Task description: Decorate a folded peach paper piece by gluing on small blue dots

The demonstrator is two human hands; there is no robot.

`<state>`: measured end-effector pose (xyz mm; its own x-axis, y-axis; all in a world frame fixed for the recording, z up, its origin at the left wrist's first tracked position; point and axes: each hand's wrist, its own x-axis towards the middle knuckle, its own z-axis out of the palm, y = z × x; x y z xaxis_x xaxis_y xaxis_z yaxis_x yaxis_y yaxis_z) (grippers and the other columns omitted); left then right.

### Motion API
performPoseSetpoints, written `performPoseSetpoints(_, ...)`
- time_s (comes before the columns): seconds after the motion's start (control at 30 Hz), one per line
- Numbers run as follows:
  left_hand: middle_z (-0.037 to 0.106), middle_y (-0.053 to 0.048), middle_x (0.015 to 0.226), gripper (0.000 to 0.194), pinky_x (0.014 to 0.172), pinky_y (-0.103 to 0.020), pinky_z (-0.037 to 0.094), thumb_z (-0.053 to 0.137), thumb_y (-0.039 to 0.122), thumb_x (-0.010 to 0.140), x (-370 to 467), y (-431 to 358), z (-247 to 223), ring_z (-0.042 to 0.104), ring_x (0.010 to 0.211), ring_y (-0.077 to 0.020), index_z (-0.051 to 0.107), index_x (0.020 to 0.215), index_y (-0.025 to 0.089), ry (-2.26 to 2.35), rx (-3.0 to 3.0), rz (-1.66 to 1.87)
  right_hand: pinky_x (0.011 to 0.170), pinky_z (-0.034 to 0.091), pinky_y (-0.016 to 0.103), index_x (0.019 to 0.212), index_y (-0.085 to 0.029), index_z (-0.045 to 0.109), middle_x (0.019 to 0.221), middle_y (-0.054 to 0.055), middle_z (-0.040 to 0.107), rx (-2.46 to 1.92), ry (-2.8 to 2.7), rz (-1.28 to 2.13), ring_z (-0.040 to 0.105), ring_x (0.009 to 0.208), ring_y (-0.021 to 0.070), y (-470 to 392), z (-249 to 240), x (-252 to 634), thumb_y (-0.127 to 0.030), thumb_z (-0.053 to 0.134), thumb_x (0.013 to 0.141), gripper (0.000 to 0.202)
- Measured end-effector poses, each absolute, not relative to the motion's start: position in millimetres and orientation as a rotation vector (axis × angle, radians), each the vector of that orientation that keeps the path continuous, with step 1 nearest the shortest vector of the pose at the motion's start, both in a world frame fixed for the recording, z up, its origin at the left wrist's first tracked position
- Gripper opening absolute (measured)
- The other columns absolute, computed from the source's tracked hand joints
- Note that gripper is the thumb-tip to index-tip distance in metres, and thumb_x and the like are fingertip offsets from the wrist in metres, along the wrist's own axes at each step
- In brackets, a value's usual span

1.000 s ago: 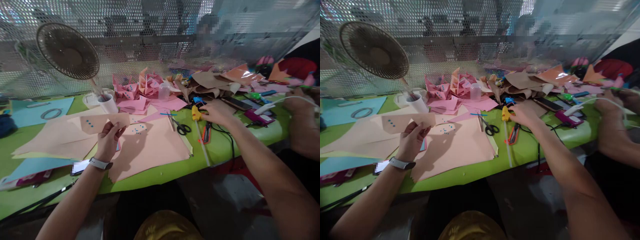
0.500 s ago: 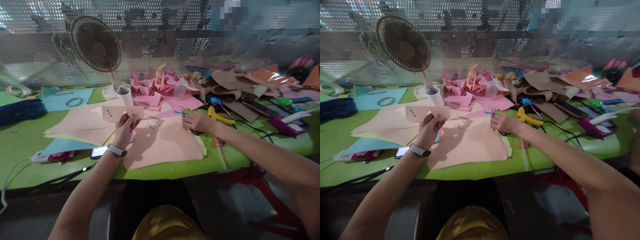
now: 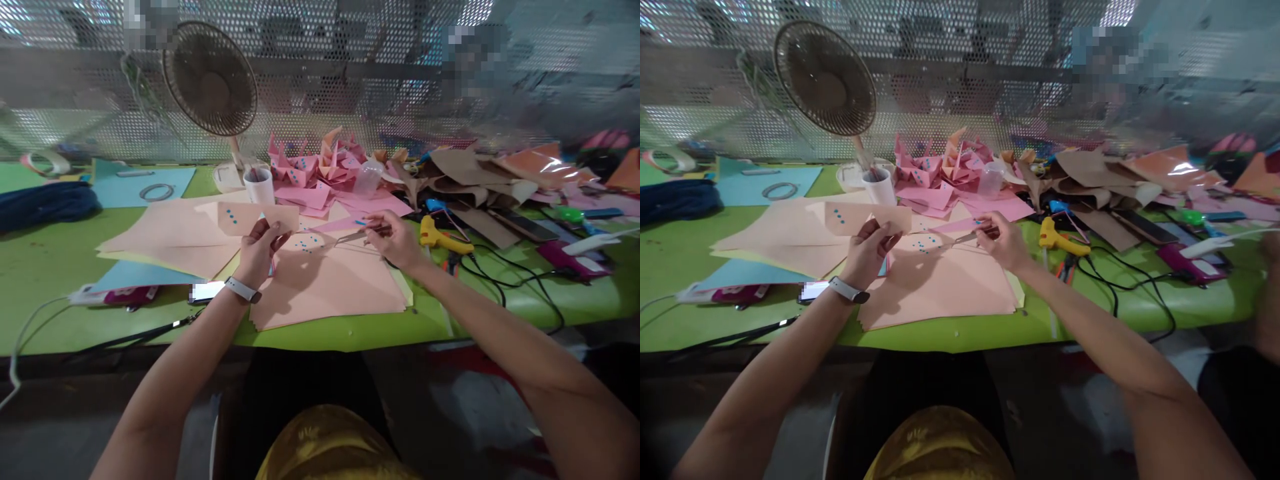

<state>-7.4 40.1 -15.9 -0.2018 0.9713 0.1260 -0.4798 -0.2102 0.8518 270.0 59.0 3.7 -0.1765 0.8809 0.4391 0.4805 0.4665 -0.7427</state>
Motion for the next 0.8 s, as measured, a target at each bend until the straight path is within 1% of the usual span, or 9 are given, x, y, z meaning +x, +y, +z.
performPoseSetpoints(0.13, 0.07, -0.003, 0.097, 0.023, 0.091, -0.035, 0.055, 0.078, 0.025, 0.067, -7.2, 39.3, -15.2, 0.067, 0.094, -0.0181, 0.068, 0.087, 0.019, 0.821, 0.854, 1.656, 0.073, 0.056, 0.032, 0.12, -0.021, 0.058, 0.089, 0.004, 0.072, -1.112, -1.995, 0.435, 0.069, 0.069, 0.0165, 65.7, 19.6, 270.1, -0.023, 0.063, 0.078, 0.042)
performPoseSetpoints(0.27, 0.071, -0.003, 0.097, 0.024, 0.087, -0.032, 0.056, 0.078, 0.025, 0.067, -6.5, 39.0, -14.6, 0.068, 0.091, -0.0173, 0.069, 0.088, 0.018, 0.808, 0.845, 1.663, 0.07, 0.056, 0.032, 0.125, -0.022, 0.057, 0.089, 0.003, 0.073, -1.071, -2.038, 0.595, 0.068, 0.068, 0.0162, 72.0, 25.0, 260.4, -0.025, 0.069, 0.074, 0.052)
performPoseSetpoints(0.33, 0.071, -0.004, 0.097, 0.023, 0.086, -0.031, 0.056, 0.078, 0.024, 0.067, -6.4, 38.9, -14.8, 0.068, 0.091, -0.0172, 0.069, 0.088, 0.017, 0.805, 0.842, 1.655, 0.067, 0.055, 0.031, 0.121, -0.021, 0.061, 0.088, 0.004, 0.073, -1.02, -1.974, 0.73, 0.068, 0.069, 0.0168, 74.8, 20.7, 253.2, -0.03, 0.07, 0.074, 0.048)
performPoseSetpoints(0.4, 0.071, -0.004, 0.098, 0.023, 0.087, -0.031, 0.056, 0.077, 0.024, 0.067, -6.4, 39.0, -15.4, 0.068, 0.092, -0.0176, 0.069, 0.088, 0.018, 0.804, 0.837, 1.647, 0.065, 0.055, 0.031, 0.108, -0.021, 0.067, 0.086, 0.004, 0.073, -1.01, -1.964, 0.754, 0.067, 0.07, 0.0175, 77.1, 15.3, 247.4, -0.036, 0.068, 0.077, 0.034)
performPoseSetpoints(0.47, 0.071, -0.004, 0.098, 0.022, 0.088, -0.033, 0.056, 0.077, 0.024, 0.067, -6.5, 39.4, -16.2, 0.068, 0.093, -0.0184, 0.068, 0.086, 0.018, 0.801, 0.833, 1.648, 0.066, 0.053, 0.031, 0.091, -0.021, 0.072, 0.084, 0.005, 0.073, -1.064, -2.025, 0.634, 0.066, 0.071, 0.0183, 78.4, 11.0, 244.5, -0.039, 0.065, 0.081, 0.022)
performPoseSetpoints(0.53, 0.071, -0.004, 0.1, 0.022, 0.09, -0.035, 0.055, 0.077, 0.023, 0.067, -6.7, 39.9, -16.9, 0.068, 0.095, -0.0193, 0.068, 0.086, 0.018, 0.794, 0.837, 1.651, 0.066, 0.052, 0.032, 0.081, -0.021, 0.073, 0.085, 0.006, 0.073, -1.142, -2.108, 0.486, 0.066, 0.072, 0.0196, 78.5, 8.2, 244.2, -0.039, 0.064, 0.082, 0.02)
performPoseSetpoints(0.67, 0.07, -0.003, 0.097, 0.02, 0.09, -0.035, 0.055, 0.077, 0.023, 0.068, -6.4, 39.8, -17.0, 0.068, 0.092, -0.0177, 0.068, 0.085, 0.018, 0.79, 0.831, 1.66, 0.069, 0.051, 0.035, 0.078, -0.023, 0.073, 0.085, 0.005, 0.074, -1.285, -2.21, 0.358, 0.066, 0.077, 0.023, 75.6, 5.7, 244.9, -0.036, 0.065, 0.081, 0.016)
performPoseSetpoints(0.73, 0.07, -0.003, 0.096, 0.019, 0.09, -0.034, 0.055, 0.076, 0.022, 0.069, -5.9, 39.0, -16.3, 0.068, 0.09, -0.0168, 0.068, 0.085, 0.018, 0.796, 0.824, 1.658, 0.067, 0.051, 0.034, 0.08, -0.025, 0.073, 0.085, 0.004, 0.074, -1.262, -2.146, 0.489, 0.068, 0.078, 0.0235, 74.3, 5.7, 241.4, -0.039, 0.064, 0.082, 0.017)
performPoseSetpoints(0.8, 0.07, -0.003, 0.096, 0.018, 0.09, -0.033, 0.055, 0.076, 0.022, 0.069, -5.4, 38.4, -15.4, 0.068, 0.087, -0.0159, 0.069, 0.085, 0.017, 0.797, 0.812, 1.655, 0.06, 0.052, 0.032, 0.086, -0.025, 0.073, 0.083, 0.005, 0.074, -1.178, -1.974, 0.728, 0.069, 0.078, 0.0236, 74.4, 5.5, 233.3, -0.043, 0.065, 0.082, 0.021)
